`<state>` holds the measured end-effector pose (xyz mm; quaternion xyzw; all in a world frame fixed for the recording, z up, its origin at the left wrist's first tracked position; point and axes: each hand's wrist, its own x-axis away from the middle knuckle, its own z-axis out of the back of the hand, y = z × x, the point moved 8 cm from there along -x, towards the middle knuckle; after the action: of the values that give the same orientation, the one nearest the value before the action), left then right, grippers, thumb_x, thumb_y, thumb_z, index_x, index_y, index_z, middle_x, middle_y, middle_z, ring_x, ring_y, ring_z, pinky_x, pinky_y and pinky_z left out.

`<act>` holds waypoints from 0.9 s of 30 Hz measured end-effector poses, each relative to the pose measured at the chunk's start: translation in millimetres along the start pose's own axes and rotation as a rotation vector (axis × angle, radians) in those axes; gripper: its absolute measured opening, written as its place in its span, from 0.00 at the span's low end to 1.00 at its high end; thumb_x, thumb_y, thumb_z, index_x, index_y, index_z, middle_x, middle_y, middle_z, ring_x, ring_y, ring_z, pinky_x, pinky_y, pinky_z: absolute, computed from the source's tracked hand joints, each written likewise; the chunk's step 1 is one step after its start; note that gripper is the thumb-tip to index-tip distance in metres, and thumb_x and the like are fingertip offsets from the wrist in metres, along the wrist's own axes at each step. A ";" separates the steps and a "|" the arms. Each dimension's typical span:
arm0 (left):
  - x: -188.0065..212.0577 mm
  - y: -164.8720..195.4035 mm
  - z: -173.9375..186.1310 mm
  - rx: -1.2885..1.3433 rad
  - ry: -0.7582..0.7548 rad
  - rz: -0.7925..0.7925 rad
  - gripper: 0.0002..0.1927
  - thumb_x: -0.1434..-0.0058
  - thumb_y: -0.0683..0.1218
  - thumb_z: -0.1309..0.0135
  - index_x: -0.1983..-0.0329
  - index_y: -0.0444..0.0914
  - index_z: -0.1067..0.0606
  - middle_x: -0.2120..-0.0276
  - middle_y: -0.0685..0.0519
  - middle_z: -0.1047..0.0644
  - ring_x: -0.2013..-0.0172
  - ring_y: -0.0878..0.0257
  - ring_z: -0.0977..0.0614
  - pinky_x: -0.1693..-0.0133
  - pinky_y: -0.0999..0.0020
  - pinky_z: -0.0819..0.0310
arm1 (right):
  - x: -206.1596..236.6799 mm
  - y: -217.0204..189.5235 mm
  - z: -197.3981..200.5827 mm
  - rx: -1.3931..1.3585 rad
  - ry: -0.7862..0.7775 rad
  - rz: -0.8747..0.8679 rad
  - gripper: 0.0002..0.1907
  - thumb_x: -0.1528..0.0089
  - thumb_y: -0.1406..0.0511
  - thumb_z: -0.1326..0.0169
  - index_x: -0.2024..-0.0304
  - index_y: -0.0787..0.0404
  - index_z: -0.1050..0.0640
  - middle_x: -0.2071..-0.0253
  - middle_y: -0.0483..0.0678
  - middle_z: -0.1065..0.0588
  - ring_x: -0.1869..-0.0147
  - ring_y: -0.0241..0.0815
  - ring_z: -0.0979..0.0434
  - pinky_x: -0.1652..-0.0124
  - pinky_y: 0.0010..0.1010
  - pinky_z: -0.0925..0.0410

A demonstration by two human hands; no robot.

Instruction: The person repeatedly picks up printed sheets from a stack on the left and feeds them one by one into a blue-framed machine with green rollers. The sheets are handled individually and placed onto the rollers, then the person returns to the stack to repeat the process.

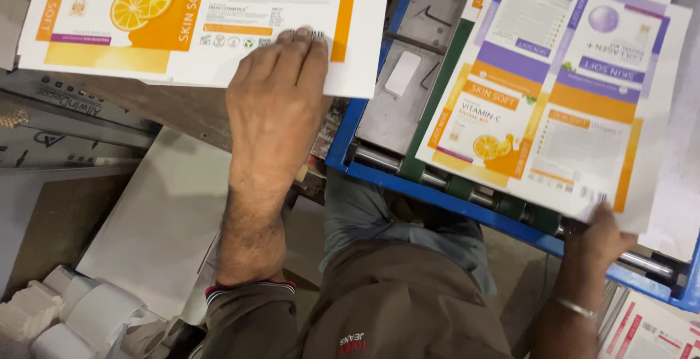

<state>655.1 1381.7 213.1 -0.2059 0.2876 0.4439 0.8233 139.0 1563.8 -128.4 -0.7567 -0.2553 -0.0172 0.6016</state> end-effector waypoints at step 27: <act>5.6 1.3 8.2 0.016 0.064 0.046 0.13 0.38 0.36 0.35 0.51 0.36 0.20 0.55 0.52 0.19 0.50 0.58 0.17 0.48 0.62 0.24 | 2.9 23.0 -23.3 -0.141 -0.296 0.103 0.25 0.27 0.75 0.53 0.29 0.73 0.41 0.33 0.65 0.31 0.32 0.57 0.21 0.34 0.45 0.21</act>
<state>658.9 1390.7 215.4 -0.2067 0.3222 0.4533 0.8050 157.5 1540.1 -141.8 -0.8034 -0.3002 0.1072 0.5028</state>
